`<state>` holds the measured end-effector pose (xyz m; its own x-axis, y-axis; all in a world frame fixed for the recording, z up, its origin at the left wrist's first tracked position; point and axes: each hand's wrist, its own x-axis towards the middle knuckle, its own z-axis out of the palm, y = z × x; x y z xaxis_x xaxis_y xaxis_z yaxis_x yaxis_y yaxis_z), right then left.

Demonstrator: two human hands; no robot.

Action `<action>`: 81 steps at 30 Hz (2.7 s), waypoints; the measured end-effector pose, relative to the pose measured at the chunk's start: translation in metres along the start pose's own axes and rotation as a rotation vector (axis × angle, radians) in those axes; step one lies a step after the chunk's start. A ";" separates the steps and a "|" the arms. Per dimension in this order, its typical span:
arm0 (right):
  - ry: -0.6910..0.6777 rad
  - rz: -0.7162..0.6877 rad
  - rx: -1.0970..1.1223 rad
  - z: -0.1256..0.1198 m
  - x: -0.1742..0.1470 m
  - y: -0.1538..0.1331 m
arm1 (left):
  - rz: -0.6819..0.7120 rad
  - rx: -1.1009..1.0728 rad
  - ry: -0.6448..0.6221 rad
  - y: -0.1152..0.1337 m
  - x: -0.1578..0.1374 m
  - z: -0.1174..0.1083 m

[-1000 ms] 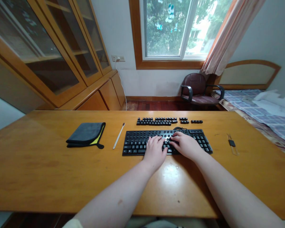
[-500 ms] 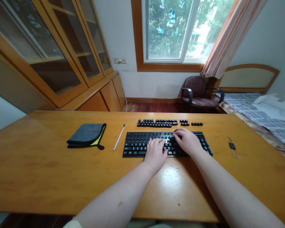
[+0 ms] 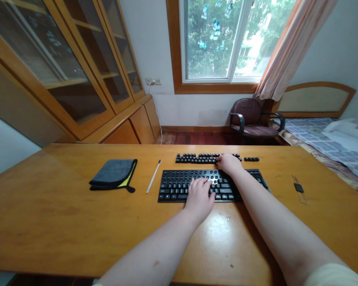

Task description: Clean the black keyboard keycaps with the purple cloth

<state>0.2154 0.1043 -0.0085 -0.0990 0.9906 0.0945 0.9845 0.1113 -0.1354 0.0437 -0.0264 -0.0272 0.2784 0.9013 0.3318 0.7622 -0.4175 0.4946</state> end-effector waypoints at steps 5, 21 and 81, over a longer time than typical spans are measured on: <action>-0.010 0.011 0.001 0.003 0.002 0.001 | 0.000 -0.012 0.001 0.000 0.000 0.001; 0.156 -0.057 0.438 -0.033 -0.089 -0.036 | -0.020 -0.276 0.120 -0.005 0.004 -0.006; 0.220 0.218 1.478 -0.009 -0.125 -0.036 | -0.092 -0.746 0.212 0.000 0.006 -0.008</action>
<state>0.1937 -0.0244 -0.0064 0.1806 0.9814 0.0658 -0.0635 0.0783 -0.9949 0.0410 -0.0218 -0.0183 0.0588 0.9261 0.3726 0.1618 -0.3771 0.9119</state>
